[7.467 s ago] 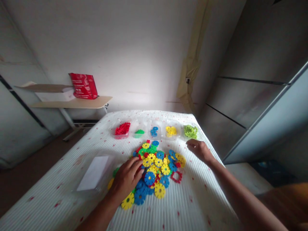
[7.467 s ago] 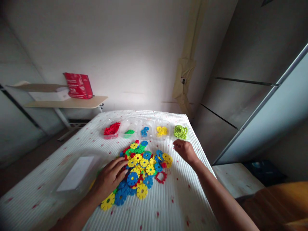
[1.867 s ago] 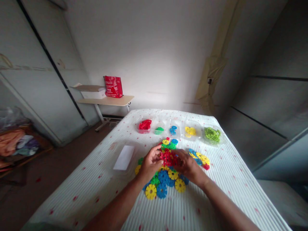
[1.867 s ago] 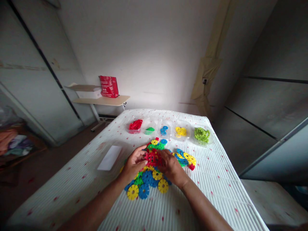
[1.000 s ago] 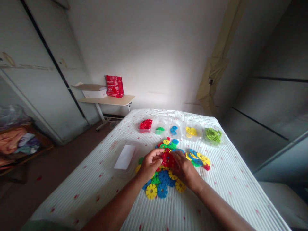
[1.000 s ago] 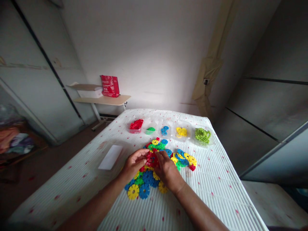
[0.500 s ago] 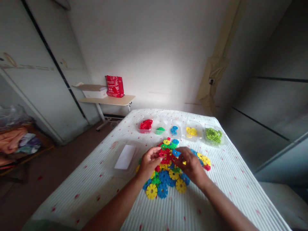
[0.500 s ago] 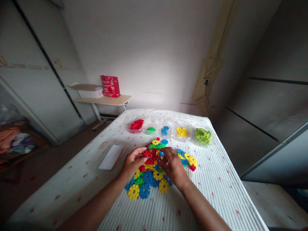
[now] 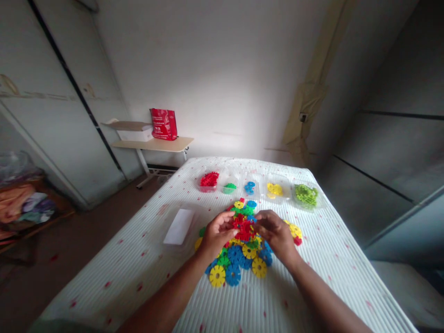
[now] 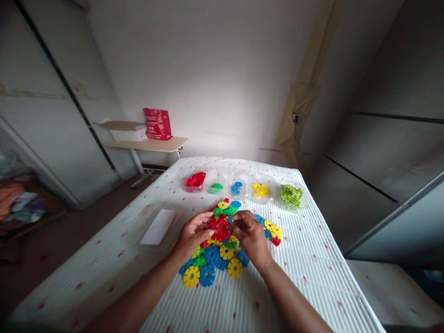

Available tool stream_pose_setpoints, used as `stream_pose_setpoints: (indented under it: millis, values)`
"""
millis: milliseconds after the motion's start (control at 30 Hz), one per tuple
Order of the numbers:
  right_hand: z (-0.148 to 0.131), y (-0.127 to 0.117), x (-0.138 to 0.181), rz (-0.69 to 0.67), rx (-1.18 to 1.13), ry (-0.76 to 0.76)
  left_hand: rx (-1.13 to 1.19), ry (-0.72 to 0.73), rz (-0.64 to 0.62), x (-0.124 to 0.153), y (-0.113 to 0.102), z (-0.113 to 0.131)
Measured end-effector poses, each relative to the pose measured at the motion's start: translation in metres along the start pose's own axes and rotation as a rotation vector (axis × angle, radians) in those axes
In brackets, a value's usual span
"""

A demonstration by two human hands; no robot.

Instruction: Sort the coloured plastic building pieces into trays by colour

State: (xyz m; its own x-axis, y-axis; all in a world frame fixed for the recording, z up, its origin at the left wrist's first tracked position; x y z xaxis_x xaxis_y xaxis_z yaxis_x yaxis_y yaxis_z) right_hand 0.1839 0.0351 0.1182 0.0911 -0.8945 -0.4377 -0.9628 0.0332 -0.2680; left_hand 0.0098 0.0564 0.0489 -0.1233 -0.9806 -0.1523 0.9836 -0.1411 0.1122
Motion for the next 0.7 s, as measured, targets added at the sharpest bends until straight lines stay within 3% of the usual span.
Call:
stream_pose_setpoints:
  millis: [100, 233, 367, 567, 700]
  values:
    - [-0.004, 0.007, 0.003, 0.026, 0.119, -0.072, 0.021, 0.002, -0.047, 0.002, 0.004, 0.002]
    - [0.008, 0.012, 0.004, 0.009, 0.119, -0.043, 0.043, -0.013, -0.076, 0.002, 0.007, 0.003]
    - [0.029, 0.019, 0.004, -0.086, -0.048, 0.118, 0.082, -0.037, -0.104, 0.002, 0.011, 0.003]
    - [0.05, 0.044, 0.018, -0.285, -0.268, 0.5, 0.085, -0.058, -0.154, 0.005, 0.017, 0.004]
    - [0.048, 0.047, 0.021, -0.29, -0.332, 0.546, 0.029, -0.067, -0.13, 0.006, 0.015, 0.004]
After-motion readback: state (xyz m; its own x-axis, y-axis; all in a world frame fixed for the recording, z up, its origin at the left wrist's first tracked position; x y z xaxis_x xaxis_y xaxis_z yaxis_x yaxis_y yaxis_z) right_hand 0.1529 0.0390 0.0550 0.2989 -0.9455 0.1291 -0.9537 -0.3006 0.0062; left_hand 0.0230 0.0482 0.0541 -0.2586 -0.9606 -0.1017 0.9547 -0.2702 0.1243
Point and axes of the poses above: each hand's wrist, its own x-axis away from the middle knuckle, its own y-axis out of the palm, z = x × y, the point moved 10 cm from there along -x, towards the middle knuckle
